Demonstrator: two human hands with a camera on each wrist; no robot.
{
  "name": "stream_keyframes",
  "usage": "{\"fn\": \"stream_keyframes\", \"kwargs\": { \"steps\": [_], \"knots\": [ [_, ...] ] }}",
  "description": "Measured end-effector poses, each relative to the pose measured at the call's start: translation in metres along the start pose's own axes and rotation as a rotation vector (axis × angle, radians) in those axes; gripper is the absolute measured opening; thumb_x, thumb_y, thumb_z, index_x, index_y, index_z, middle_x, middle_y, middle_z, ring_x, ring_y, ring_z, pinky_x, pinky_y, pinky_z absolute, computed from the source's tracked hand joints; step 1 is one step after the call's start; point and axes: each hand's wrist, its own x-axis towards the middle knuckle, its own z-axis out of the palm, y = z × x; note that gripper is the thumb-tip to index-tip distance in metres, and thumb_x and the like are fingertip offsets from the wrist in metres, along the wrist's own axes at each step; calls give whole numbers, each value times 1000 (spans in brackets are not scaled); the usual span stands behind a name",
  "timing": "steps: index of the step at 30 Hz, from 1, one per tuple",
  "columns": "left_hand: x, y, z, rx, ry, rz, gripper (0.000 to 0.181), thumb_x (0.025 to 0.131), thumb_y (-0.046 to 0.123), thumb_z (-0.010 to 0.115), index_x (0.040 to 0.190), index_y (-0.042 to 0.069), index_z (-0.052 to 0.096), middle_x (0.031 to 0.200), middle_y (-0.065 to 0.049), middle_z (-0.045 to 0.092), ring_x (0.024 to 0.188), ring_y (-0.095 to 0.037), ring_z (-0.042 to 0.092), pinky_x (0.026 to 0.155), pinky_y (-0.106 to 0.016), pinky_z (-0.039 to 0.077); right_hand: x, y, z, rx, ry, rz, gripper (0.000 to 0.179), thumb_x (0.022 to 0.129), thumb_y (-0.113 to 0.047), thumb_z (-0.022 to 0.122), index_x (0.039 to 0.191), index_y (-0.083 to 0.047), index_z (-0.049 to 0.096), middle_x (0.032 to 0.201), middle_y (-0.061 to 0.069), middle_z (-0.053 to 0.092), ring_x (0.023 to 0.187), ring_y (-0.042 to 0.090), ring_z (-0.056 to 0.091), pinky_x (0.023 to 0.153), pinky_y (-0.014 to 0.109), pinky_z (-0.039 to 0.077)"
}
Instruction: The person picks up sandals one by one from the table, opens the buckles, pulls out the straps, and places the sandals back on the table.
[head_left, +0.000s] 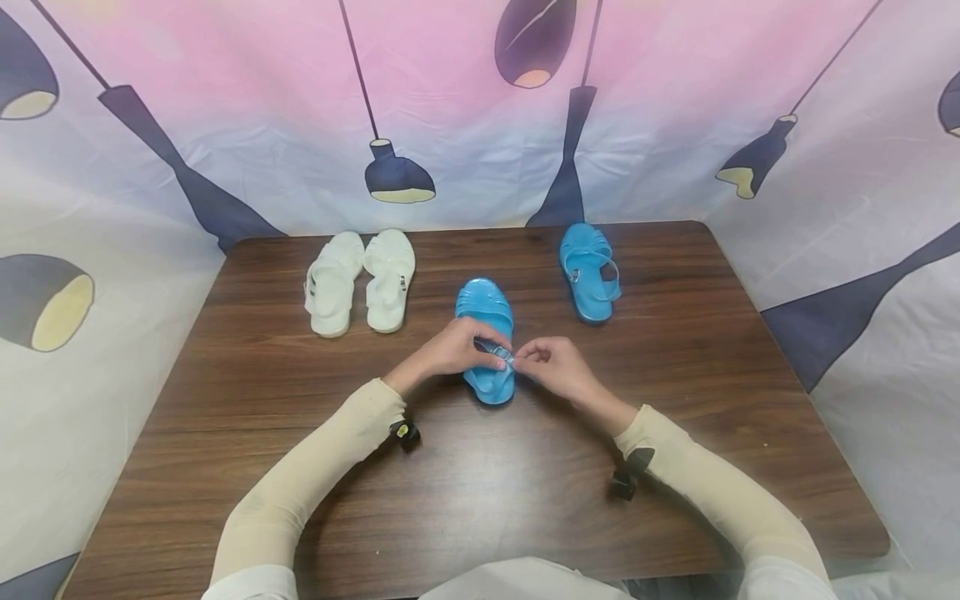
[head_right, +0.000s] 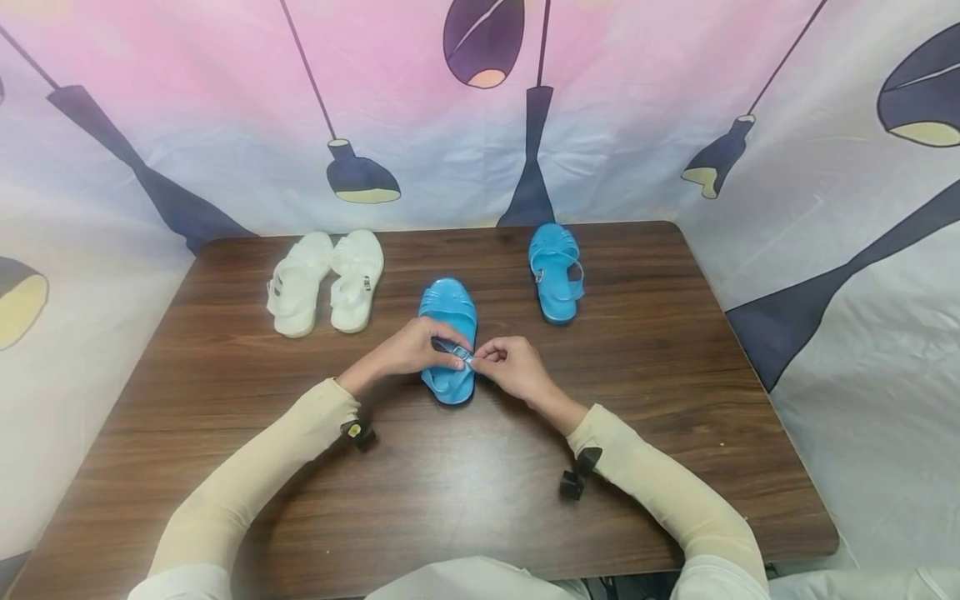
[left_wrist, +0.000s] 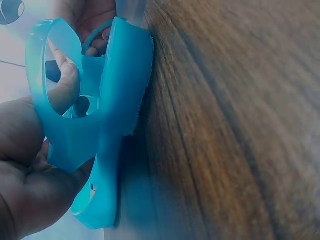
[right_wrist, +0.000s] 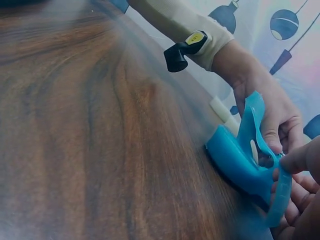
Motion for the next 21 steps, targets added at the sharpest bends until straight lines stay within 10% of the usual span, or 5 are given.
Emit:
{"fn": "stream_keyframes", "kwargs": {
  "steps": [21],
  "knots": [
    [3, -4, -1, -3, -33, 23, 25, 86, 20, 84, 110, 13, 79, 105, 3, 77, 98, -10, 69, 86, -28, 56, 6, 0, 0, 49, -37, 38, 15, 93, -15, 75, 102, -3, 76, 89, 7, 74, 83, 20, 68, 75, 30, 57]
  ]
}}
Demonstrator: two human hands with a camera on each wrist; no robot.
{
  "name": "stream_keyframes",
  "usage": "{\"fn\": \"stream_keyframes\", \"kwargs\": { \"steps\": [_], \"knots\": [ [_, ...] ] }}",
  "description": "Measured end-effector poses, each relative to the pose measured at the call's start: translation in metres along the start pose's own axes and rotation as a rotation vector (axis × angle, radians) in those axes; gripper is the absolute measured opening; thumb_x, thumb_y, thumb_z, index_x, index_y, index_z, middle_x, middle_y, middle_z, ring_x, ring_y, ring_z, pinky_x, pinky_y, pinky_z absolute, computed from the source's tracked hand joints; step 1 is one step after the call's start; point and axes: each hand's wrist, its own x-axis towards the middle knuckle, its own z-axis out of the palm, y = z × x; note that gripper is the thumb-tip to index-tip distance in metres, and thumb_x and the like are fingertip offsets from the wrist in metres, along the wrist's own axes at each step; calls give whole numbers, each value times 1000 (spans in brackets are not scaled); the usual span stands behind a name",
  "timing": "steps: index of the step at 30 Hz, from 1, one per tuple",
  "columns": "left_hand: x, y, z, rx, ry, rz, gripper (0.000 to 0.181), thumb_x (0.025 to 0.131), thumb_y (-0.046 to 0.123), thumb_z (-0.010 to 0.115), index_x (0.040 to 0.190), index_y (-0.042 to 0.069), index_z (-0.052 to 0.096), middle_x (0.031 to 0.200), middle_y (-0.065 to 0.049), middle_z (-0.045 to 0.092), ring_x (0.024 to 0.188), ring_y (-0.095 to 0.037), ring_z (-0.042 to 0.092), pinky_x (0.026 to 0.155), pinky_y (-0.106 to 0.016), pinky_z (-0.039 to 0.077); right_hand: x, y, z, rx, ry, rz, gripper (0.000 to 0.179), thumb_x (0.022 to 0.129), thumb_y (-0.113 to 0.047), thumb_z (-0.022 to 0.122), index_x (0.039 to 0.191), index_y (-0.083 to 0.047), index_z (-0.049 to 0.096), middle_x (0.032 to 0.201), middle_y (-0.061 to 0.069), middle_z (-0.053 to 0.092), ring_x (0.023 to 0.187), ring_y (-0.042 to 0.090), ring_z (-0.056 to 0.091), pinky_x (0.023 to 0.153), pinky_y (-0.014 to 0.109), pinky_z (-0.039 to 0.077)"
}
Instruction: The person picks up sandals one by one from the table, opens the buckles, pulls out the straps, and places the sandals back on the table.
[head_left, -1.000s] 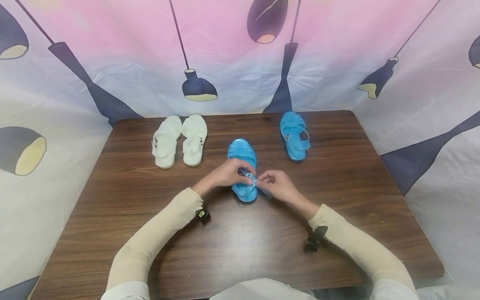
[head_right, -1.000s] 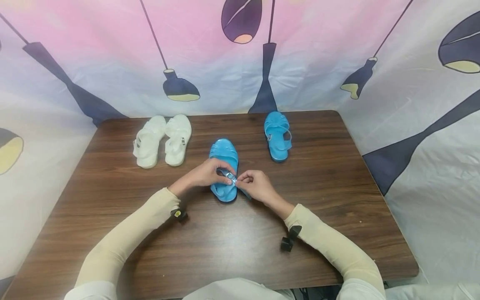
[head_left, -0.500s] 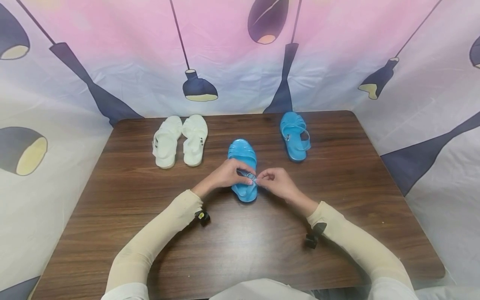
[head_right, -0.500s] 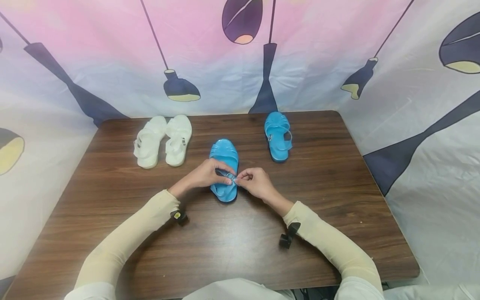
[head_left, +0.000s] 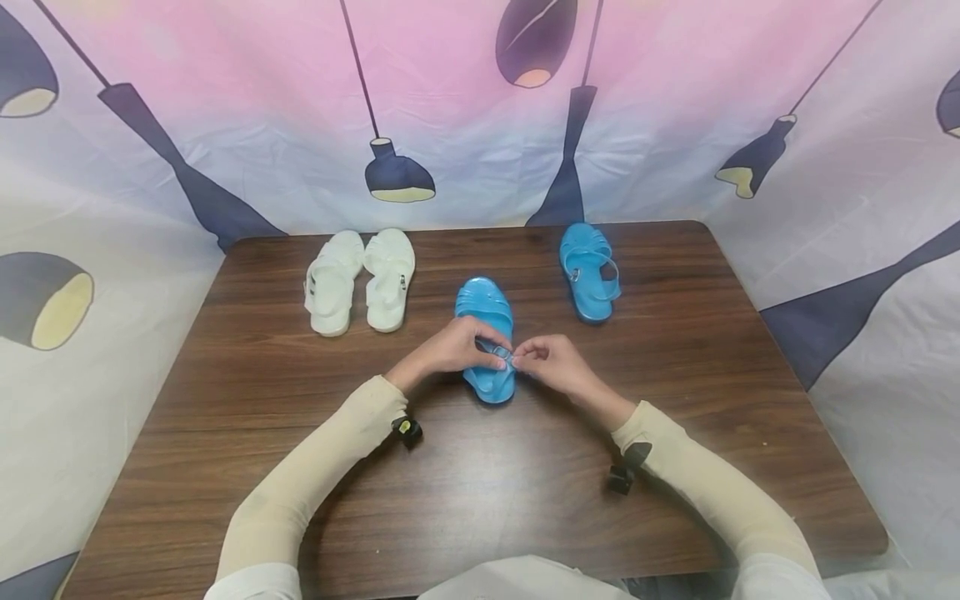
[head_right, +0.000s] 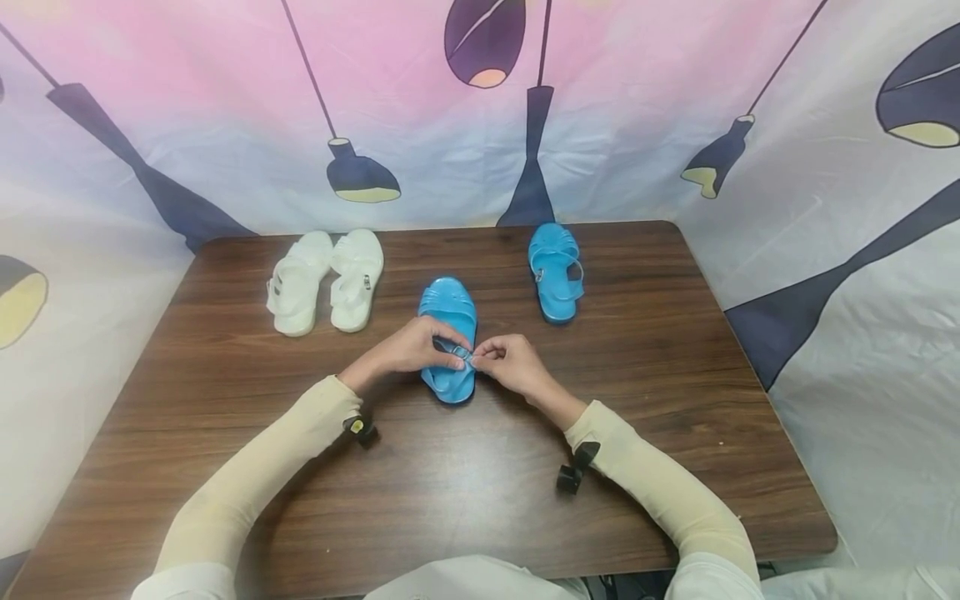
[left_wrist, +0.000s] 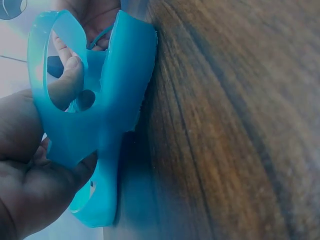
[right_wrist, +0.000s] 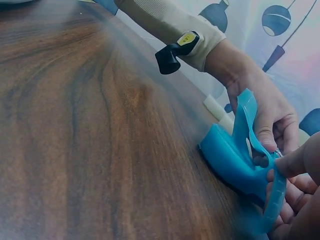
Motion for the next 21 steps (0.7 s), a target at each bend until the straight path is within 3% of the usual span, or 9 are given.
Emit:
{"fn": "stream_keyframes", "kwargs": {
  "steps": [12, 18, 21],
  "knots": [
    [0, 0, 0, -7, 2, 6, 25, 87, 21, 83, 110, 13, 79, 104, 4, 77, 96, -9, 69, 83, -28, 57, 3, -1, -2, -26, -10, -9, 18, 93, -18, 75, 104, -3, 76, 91, 6, 75, 84, 18, 68, 76, 30, 58],
    [-1, 2, -1, -25, 2, 8, 25, 89, 22, 82, 111, 11, 79, 104, 4, 77, 98, -9, 69, 86, -30, 57, 0, 3, -6, -17, -44, 62, 21, 92, -26, 77, 102, -7, 75, 83, 5, 72, 69, 18, 60, 60, 29, 50],
    [-1, 2, -1, -49, 4, 2, 25, 89, 22, 82, 111, 11, 79, 104, 4, 77, 99, -10, 69, 88, -31, 57, 0, 2, -6, -9, -43, 57, 21, 92, -26, 78, 102, -8, 76, 84, 5, 73, 70, 18, 62, 62, 29, 52]
  ]
}}
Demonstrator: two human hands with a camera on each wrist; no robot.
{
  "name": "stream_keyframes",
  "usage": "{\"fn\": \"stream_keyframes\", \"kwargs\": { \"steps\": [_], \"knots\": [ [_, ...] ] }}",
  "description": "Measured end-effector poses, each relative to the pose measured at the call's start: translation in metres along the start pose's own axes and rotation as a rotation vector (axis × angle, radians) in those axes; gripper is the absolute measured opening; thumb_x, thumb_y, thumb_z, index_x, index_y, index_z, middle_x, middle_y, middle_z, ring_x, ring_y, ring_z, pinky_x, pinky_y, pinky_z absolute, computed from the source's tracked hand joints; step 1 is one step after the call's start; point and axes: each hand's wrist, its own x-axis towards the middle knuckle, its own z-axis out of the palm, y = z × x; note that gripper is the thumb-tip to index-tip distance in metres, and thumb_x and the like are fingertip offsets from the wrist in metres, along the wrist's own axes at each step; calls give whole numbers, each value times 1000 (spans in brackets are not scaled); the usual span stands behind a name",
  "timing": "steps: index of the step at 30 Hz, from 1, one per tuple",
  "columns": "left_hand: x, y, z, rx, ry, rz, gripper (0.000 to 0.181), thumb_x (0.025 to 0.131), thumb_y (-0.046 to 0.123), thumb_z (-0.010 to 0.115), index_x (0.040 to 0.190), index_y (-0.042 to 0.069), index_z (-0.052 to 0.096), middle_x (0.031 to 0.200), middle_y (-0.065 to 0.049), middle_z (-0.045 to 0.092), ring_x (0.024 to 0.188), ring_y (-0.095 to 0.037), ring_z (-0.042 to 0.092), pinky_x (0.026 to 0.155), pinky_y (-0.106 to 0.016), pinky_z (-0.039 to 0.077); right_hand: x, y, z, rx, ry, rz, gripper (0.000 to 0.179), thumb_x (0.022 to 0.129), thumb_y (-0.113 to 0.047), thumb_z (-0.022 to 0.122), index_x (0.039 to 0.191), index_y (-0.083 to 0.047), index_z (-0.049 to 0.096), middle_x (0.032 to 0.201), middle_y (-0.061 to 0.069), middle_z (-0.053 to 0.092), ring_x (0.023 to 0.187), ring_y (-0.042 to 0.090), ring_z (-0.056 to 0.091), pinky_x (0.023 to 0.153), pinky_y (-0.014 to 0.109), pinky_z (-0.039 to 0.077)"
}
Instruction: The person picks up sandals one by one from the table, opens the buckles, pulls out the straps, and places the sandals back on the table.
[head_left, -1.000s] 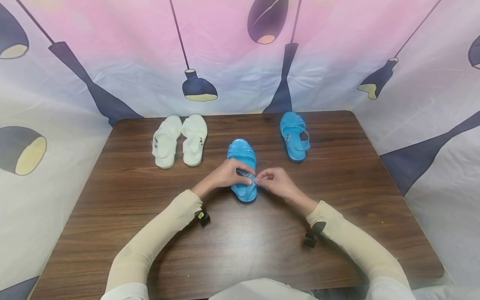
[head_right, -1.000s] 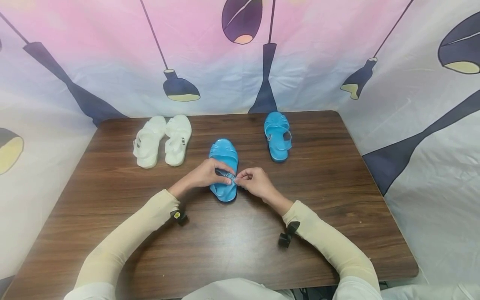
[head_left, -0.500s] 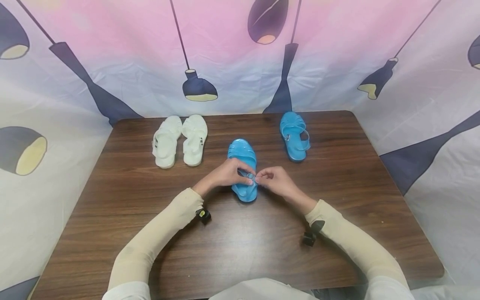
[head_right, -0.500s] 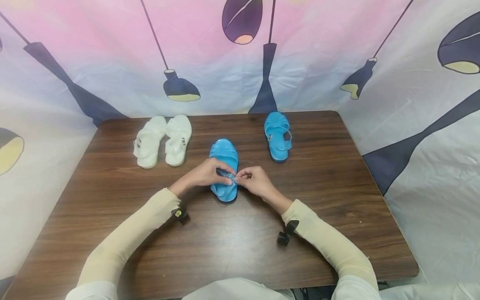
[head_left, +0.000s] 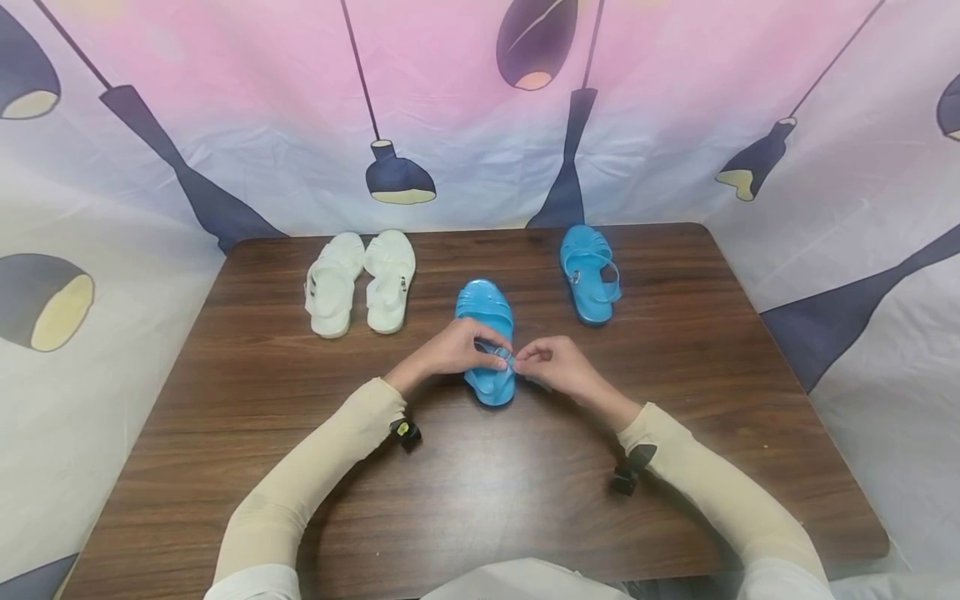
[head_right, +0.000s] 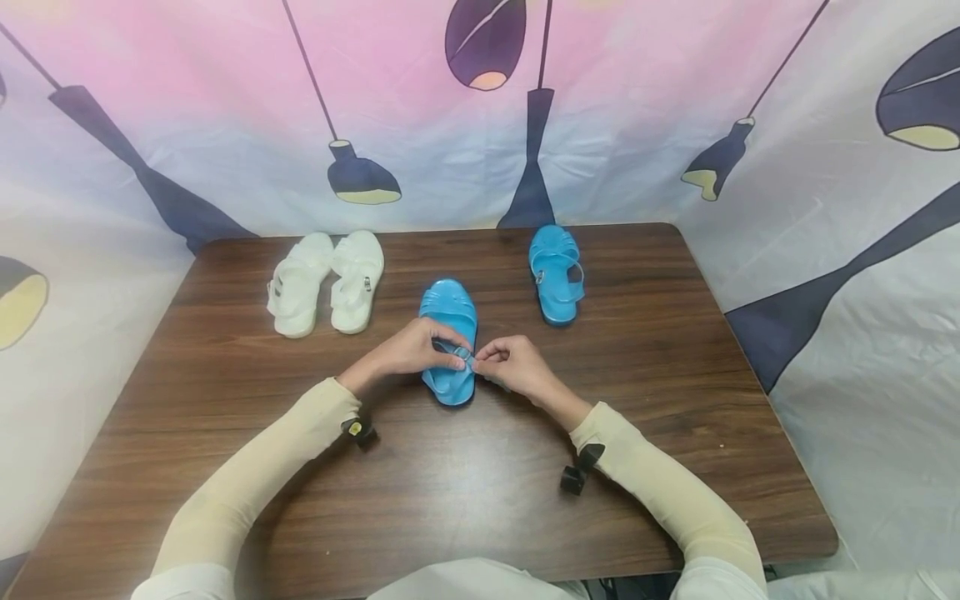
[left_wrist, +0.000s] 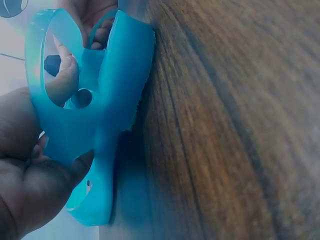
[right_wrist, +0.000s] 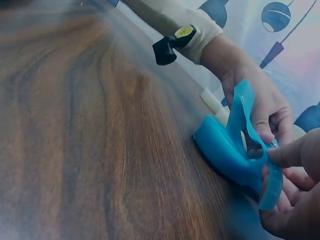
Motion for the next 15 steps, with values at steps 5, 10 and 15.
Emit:
{"fn": "stream_keyframes", "kwargs": {
  "steps": [5, 10, 15],
  "knots": [
    [0, -1, -1, -18, 3, 0, 26, 88, 22, 83, 111, 12, 78, 105, 4, 77, 101, -11, 69, 89, -31, 57, 3, -3, 2, 30, 26, -38, 17, 92, -19, 78, 103, -5, 78, 94, 6, 76, 85, 19, 70, 76, 31, 59],
    [1, -2, -1, -14, -2, 8, 25, 88, 21, 83, 111, 12, 78, 105, 3, 77, 100, -12, 69, 87, -29, 57, 6, -5, 4, 49, 36, -32, 17, 92, -16, 77, 103, -3, 78, 95, 7, 76, 86, 18, 71, 77, 31, 60],
    [0, -2, -1, 18, -9, 20, 24, 90, 21, 81, 111, 12, 78, 105, 4, 77, 100, -11, 69, 88, -30, 57, 5, -1, 3, 74, 15, 2, 20, 92, -21, 77, 103, -5, 77, 91, 7, 76, 80, 18, 68, 70, 30, 57]
  ]
}}
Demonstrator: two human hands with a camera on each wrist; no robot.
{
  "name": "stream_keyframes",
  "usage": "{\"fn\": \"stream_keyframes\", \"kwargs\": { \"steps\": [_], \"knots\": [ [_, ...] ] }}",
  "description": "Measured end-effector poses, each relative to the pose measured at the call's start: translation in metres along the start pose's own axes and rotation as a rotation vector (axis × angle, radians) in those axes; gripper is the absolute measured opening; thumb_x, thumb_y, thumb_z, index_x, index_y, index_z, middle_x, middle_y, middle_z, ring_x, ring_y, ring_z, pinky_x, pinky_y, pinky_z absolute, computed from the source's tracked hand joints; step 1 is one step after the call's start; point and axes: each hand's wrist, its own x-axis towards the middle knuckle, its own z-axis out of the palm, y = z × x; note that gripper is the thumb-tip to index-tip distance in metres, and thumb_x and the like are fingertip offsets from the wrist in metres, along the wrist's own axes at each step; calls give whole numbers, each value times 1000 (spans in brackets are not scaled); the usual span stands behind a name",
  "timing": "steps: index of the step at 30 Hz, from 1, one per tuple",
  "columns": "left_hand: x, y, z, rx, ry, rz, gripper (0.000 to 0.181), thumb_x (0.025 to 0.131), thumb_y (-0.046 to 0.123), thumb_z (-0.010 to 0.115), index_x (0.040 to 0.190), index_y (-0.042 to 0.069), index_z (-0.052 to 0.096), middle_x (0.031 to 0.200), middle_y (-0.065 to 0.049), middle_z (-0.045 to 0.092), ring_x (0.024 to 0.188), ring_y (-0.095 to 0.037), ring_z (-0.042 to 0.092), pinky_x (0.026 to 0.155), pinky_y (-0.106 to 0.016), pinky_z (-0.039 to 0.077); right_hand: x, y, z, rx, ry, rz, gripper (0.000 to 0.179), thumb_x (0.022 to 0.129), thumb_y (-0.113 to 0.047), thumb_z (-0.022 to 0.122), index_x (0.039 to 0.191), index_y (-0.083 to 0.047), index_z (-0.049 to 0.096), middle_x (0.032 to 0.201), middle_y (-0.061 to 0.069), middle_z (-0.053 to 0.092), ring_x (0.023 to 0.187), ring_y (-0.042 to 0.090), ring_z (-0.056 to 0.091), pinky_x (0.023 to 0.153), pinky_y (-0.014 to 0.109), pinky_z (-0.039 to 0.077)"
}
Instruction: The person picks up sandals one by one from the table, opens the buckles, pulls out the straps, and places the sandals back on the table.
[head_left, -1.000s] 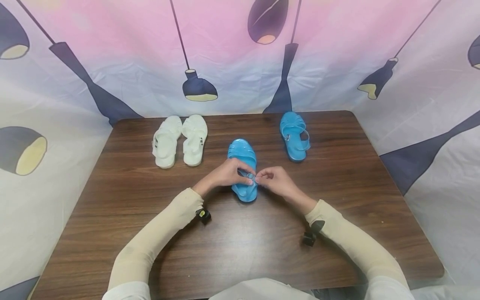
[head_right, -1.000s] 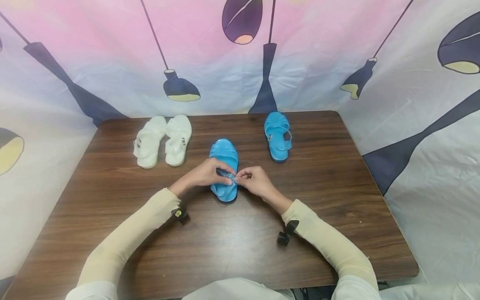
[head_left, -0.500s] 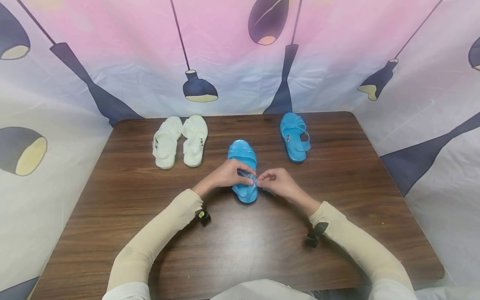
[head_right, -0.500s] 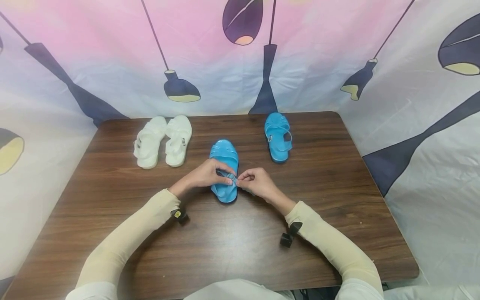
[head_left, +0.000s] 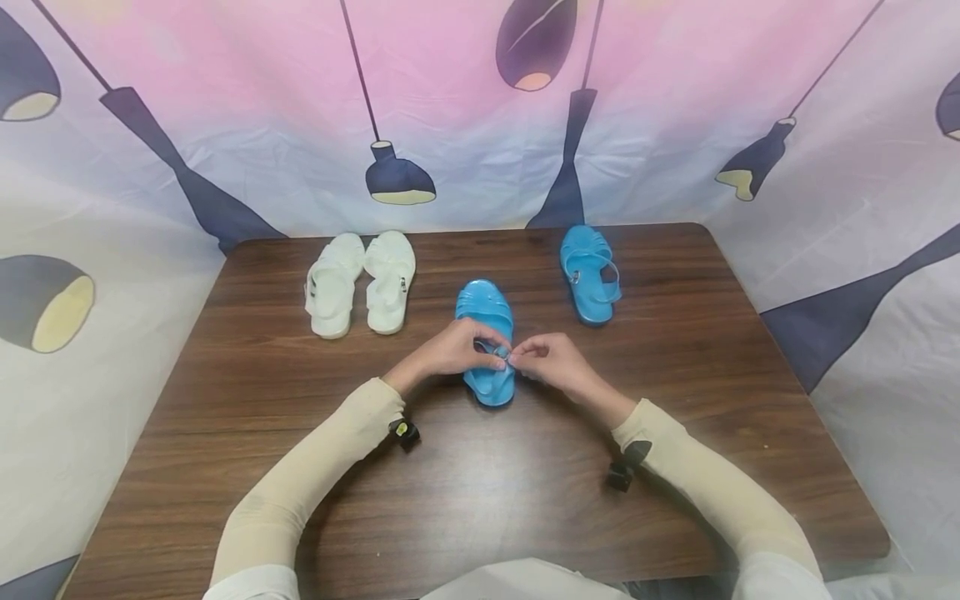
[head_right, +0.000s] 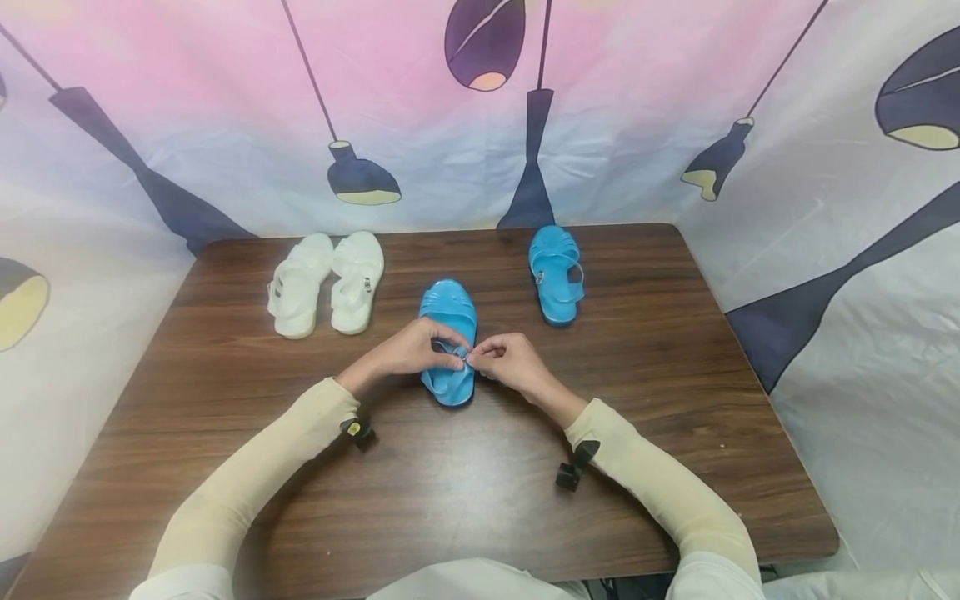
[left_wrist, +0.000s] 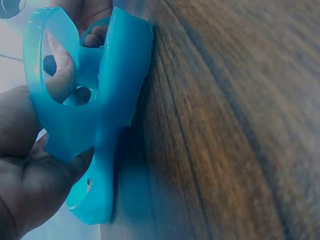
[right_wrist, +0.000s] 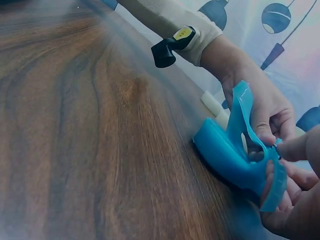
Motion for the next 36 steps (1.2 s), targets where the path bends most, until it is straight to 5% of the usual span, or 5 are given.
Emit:
{"fn": "stream_keyframes", "kwargs": {
  "steps": [5, 16, 27, 36],
  "knots": [
    [0, 1, 0, 27, -4, 4, 24, 90, 22, 81, 112, 13, 78, 106, 4, 76, 100, -9, 68, 89, -30, 56, -5, 3, -2, -23, -5, 20, 20, 92, -23, 77, 103, -6, 76, 87, 7, 74, 71, 19, 63, 62, 30, 52],
    [4, -2, -3, -19, -17, -11, 27, 88, 21, 83, 112, 11, 78, 106, 3, 77, 101, -11, 68, 88, -29, 57, 0, -1, 3, -28, 55, -66, 19, 91, -18, 79, 101, -2, 77, 89, 6, 75, 81, 17, 68, 72, 29, 57],
    [-1, 0, -4, -29, -10, -8, 23, 89, 20, 82, 110, 13, 78, 105, 4, 77, 101, -10, 68, 91, -30, 56, -4, 0, -1, -25, 6, 14, 17, 92, -22, 76, 102, -8, 77, 86, 6, 74, 76, 20, 65, 67, 31, 55],
    [-3, -2, 0, -34, 14, 2, 24, 88, 20, 83, 110, 12, 78, 104, 4, 77, 99, -11, 68, 89, -30, 57, -3, -1, 3, -41, 46, -45, 17, 94, -21, 76, 103, -7, 78, 91, 5, 76, 77, 20, 66, 67, 32, 55]
  ]
}}
